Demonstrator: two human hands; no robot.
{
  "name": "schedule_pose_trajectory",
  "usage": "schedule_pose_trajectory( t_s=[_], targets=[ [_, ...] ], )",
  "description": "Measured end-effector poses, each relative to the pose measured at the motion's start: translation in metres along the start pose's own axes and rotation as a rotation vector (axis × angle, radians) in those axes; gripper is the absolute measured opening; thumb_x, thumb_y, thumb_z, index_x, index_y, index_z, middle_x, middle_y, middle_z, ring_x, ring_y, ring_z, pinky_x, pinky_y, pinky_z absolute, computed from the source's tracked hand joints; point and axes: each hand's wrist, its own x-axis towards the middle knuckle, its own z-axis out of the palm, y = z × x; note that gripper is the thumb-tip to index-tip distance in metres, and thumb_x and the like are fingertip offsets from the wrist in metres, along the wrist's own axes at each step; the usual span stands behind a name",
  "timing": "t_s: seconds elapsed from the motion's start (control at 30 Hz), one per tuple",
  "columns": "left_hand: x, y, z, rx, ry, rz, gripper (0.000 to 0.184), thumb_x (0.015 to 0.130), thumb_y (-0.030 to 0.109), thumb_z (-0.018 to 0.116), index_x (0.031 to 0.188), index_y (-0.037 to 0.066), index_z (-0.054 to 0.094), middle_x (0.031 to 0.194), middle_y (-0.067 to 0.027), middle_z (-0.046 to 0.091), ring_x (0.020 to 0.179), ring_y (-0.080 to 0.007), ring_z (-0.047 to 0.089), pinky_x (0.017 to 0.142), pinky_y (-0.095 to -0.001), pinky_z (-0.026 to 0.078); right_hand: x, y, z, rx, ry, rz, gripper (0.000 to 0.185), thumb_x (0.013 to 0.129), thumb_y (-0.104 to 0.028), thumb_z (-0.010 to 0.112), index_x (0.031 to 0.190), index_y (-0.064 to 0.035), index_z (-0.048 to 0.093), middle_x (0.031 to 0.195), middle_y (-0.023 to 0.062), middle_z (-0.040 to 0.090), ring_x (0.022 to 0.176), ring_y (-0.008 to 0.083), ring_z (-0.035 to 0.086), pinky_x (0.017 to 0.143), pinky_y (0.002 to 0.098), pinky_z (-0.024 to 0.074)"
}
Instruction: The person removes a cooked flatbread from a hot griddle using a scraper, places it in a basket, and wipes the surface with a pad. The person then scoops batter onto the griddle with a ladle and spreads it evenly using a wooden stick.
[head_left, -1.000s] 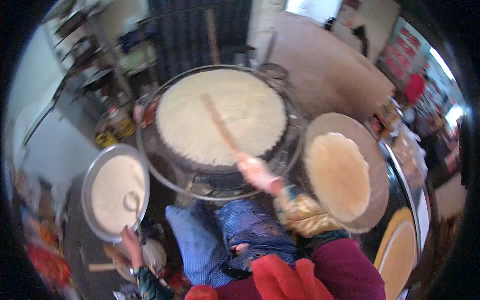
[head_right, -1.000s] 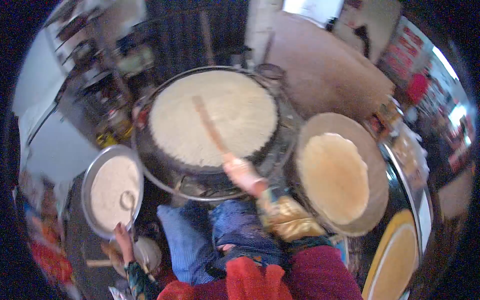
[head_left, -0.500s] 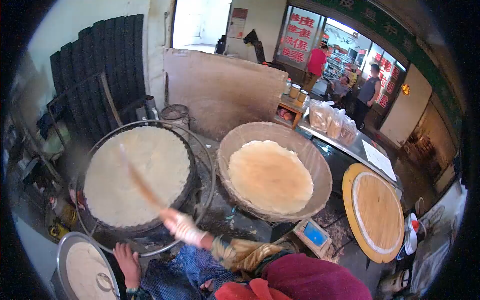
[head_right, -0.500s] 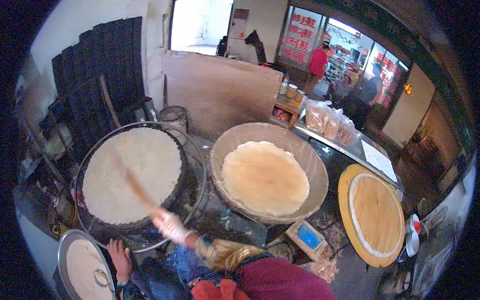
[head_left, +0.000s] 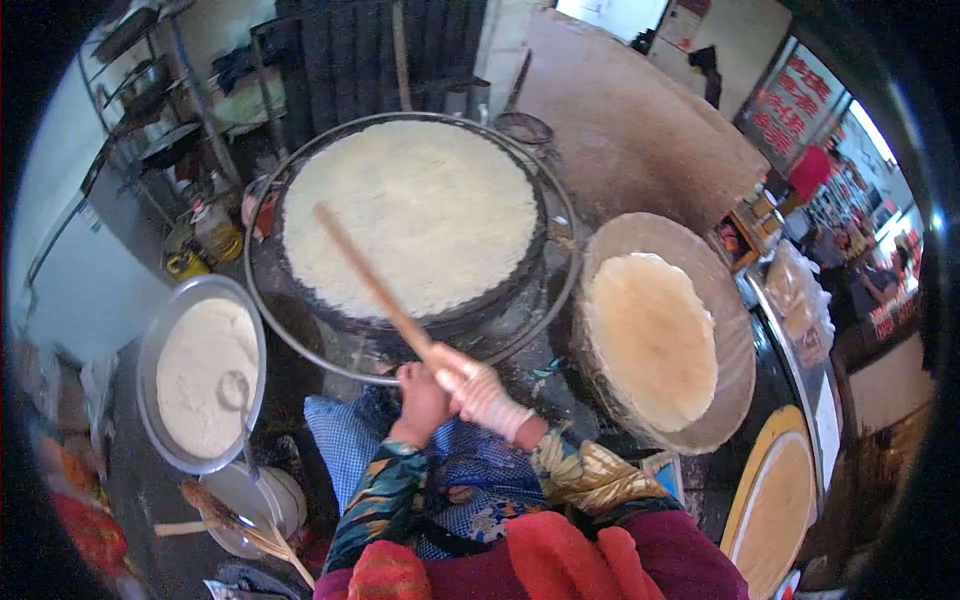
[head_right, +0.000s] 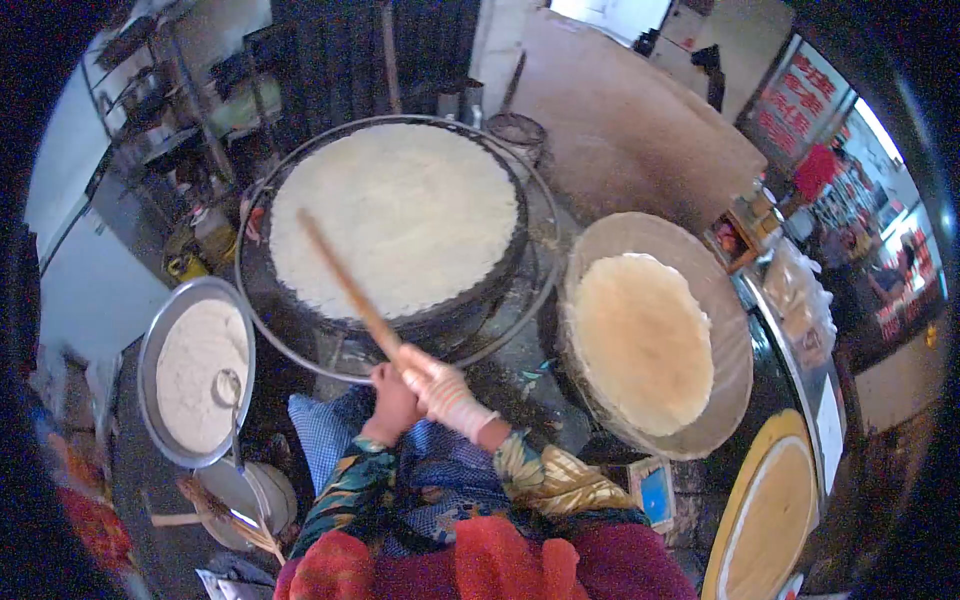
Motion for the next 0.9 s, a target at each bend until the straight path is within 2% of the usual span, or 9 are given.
schedule_pose_trajectory(
  t_s=[0.1, 0.2, 0.4, 0.47, 0.5, 0.63, 0.67, 0.73, 0.9],
  targets=[
    [0.018, 0.029, -0.002, -0.03, -0.109, -0.108, 0.041, 0.069, 0.03, 0.069, 0.094, 0.002, 0.052, 0.096, -0.016, 0.051, 0.101, -0.0335, 0.046, 0.094, -0.0508, 0.029, 0.048, 0.013, -0.069, -0.973, 0.278, -0.257, 0.047, 0.095, -0.032, 0.047, 0.14, -0.0315, 0.038, 0.085, 0.0193, 0.067, 0.071, 0.0315, 0.066, 0.063, 0.0453, 0.051],
    [0.022, 0.042, 0.013, -0.055, -0.076, -0.115, 0.042, 0.068, 0.027, 0.07, 0.096, 0.001, 0.051, 0.098, -0.0162, 0.05, 0.101, -0.0329, 0.046, 0.095, -0.052, 0.029, 0.065, -0.003, -0.13, -1.521, 0.194, -0.145, 0.054, 0.094, -0.03, 0.042, 0.145, -0.031, 0.023, 0.086, 0.0206, 0.067, 0.076, 0.0365, 0.066, 0.068, 0.0478, 0.0507],
    [0.023, 0.039, 0.015, -0.039, -0.114, -0.107, 0.039, 0.069, 0.024, 0.068, 0.097, 0.001, 0.052, 0.099, -0.0155, 0.051, 0.103, -0.0339, 0.045, 0.096, -0.0525, 0.029, 0.119, 0.043, -0.136, -1.182, 0.63, -0.352, 0.04, 0.096, -0.023, 0.047, 0.136, -0.0261, 0.046, 0.073, 0.015, 0.066, 0.057, 0.0308, 0.06, 0.054, 0.04, 0.0469],
    [0.021, 0.034, 0.017, 0.034, -0.149, -0.119, 0.038, 0.071, 0.023, 0.064, 0.101, 0.001, 0.054, 0.099, -0.015, 0.052, 0.102, -0.0324, 0.046, 0.098, -0.052, 0.027, 0.119, 0.067, -0.112, -0.249, 0.31, -0.173, 0.043, 0.096, -0.021, 0.048, 0.139, -0.0218, 0.044, 0.083, 0.0145, 0.066, 0.064, 0.0292, 0.056, 0.061, 0.0344, 0.0483],
    [0.018, 0.033, 0.019, 0.068, -0.17, -0.118, 0.038, 0.072, 0.022, 0.063, 0.103, 0.001, 0.055, 0.099, -0.0147, 0.053, 0.102, -0.0317, 0.047, 0.099, -0.0518, 0.026, 0.078, 0.062, -0.079, -0.821, 0.31, -0.477, 0.047, 0.095, -0.025, 0.05, 0.141, -0.0198, 0.039, 0.088, 0.0213, 0.065, 0.076, 0.0405, 0.061, 0.068, 0.0431, 0.0509],
    [-0.003, 0.005, 0.026, -0.086, -0.077, -0.011, 0.043, 0.075, 0.027, 0.06, 0.115, 0.01, 0.061, 0.116, -0.015, 0.056, 0.115, -0.0349, 0.045, 0.098, -0.0568, 0.026, 0.044, 0.056, -0.014, -0.689, 0.043, -0.403, 0.047, 0.094, -0.029, 0.049, 0.14, -0.0231, 0.041, 0.105, 0.0233, 0.064, 0.097, 0.0401, 0.062, 0.081, 0.0422, 0.0506],
    [0.003, 0.0, 0.011, -0.069, -0.389, -0.102, 0.041, 0.084, 0.033, 0.054, 0.122, 0.017, 0.056, 0.12, -0.0133, 0.057, 0.121, -0.0359, 0.043, 0.102, -0.0586, 0.022, 0.033, 0.043, 0.0, -0.659, -0.01, -0.426, 0.044, 0.095, -0.025, 0.05, 0.138, -0.0205, 0.045, 0.109, 0.0214, 0.064, 0.099, 0.0373, 0.063, 0.081, 0.039, 0.0508],
    [-0.002, -0.011, 0.0, -0.008, -0.121, -0.008, 0.037, 0.074, 0.025, 0.061, 0.108, 0.009, 0.061, 0.11, -0.0123, 0.061, 0.111, -0.0327, 0.05, 0.096, -0.0531, 0.03, 0.026, 0.023, 0.006, -0.544, 0.038, -0.348, 0.044, 0.094, -0.025, 0.052, 0.137, -0.0201, 0.046, 0.103, 0.0216, 0.066, 0.094, 0.0375, 0.065, 0.078, 0.0402, 0.0516],
    [-0.008, -0.055, -0.041, 0.139, -0.135, -0.113, 0.018, 0.066, 0.014, 0.066, 0.082, 0.007, 0.061, 0.086, -0.0114, 0.063, 0.095, -0.0294, 0.056, 0.09, -0.0455, 0.035, 0.039, 0.006, -0.089, -1.384, 0.092, -0.139, 0.045, 0.095, -0.039, 0.04, 0.139, -0.0321, 0.035, 0.084, 0.021, 0.067, 0.079, 0.0383, 0.066, 0.071, 0.051, 0.0503]
  ],
)
